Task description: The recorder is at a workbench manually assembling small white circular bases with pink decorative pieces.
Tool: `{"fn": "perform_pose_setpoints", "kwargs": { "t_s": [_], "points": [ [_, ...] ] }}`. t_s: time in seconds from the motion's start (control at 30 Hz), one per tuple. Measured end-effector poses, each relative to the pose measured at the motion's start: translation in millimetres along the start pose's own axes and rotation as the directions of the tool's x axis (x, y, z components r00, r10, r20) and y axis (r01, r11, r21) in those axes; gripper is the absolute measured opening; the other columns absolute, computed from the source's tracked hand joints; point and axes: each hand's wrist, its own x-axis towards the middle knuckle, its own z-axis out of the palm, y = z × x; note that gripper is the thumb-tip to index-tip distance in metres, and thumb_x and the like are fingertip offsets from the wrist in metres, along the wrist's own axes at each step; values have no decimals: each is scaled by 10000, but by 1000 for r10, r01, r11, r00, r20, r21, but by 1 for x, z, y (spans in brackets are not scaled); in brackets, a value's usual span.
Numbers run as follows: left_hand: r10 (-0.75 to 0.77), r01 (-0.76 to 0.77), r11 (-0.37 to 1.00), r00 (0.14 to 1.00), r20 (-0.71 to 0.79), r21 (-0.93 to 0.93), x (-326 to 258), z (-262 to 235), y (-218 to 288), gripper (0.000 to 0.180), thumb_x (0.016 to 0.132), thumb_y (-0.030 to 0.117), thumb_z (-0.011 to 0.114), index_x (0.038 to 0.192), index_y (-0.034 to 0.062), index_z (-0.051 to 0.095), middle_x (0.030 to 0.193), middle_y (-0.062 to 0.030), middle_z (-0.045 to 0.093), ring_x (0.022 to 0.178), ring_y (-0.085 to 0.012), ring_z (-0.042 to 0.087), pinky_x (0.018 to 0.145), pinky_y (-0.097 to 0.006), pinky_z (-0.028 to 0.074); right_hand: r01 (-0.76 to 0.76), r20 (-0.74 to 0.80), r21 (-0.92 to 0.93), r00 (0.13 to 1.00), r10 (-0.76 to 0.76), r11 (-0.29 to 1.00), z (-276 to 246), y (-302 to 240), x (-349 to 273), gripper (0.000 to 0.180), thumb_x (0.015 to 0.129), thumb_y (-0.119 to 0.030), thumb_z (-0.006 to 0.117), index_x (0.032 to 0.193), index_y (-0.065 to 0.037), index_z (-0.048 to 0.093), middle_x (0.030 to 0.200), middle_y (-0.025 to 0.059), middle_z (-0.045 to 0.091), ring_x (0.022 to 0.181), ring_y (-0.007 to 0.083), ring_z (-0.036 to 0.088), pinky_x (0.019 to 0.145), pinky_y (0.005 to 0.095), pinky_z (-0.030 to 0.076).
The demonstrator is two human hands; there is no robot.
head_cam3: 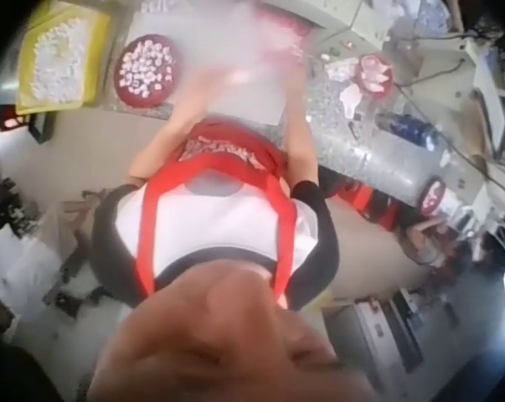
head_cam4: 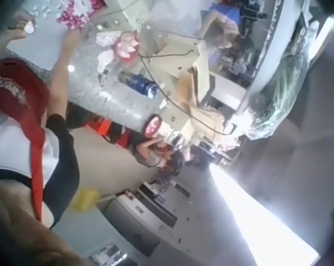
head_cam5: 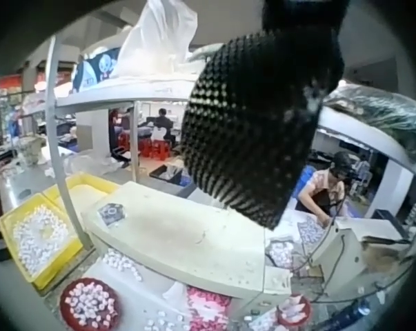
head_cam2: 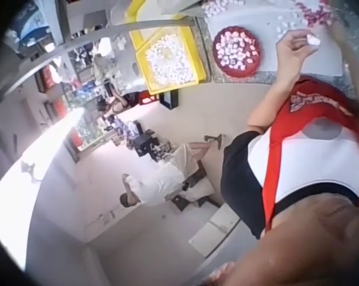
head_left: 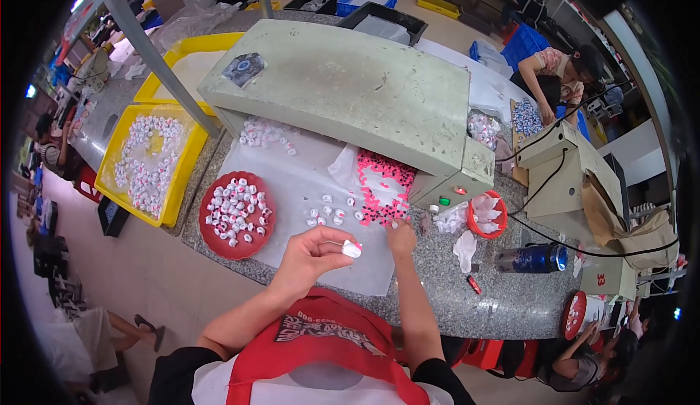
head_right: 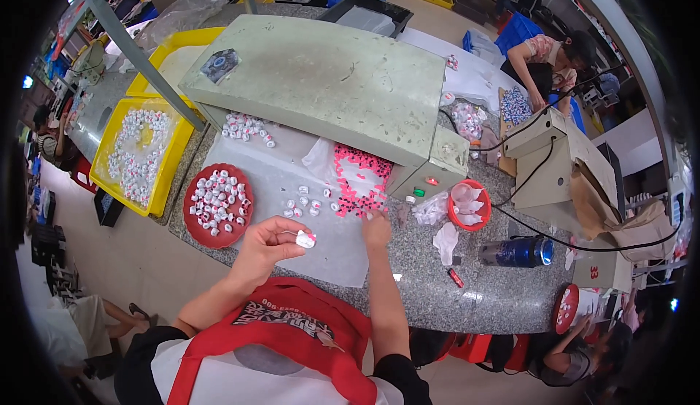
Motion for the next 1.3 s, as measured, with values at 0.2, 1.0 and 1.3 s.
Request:
{"fn": "perform_pose_setpoints", "kwargs": {
  "t_s": [0.2, 1.0, 1.3],
  "points": [
    [24, -35, 990, 996, -84, -137, 1, -9, -5, 287, 734, -95, 565, 1013, -32, 540, 941, -97, 600, 856, -159, 594, 767, -247, 484, -161, 279, 221, 956, 96, 962, -44, -24, -12, 178, 698, -165, 657, 815, -39, 611, 776, 120, 617, 660, 229, 610, 600, 343, 498],
    [352, -354, 915, 935, 47, 194, -17, 6, 11, 308, 732, -128, 557, 1027, -39, 550, 1061, -132, 529, 908, -167, 573, 782, -245, 487, -1, 131, 930, 936, -327, 369, -212, -182, -103, 164, 650, 78, 664, 795, 51, 593, 757, 115, 579, 617, 147, 564, 553, 238, 481],
    [354, -377, 896, 925, 137, 235, -21, 4, 19, 289, 722, -148, 545, 992, -49, 575, 1075, -152, 519, 943, -197, 564, 793, -260, 495, -267, 321, 896, 942, -102, 356, -215, -189, -108, 143, 664, 55, 686, 734, 16, 567, 763, 55, 579, 687, 101, 551, 617, 207, 453]
  ]
}}
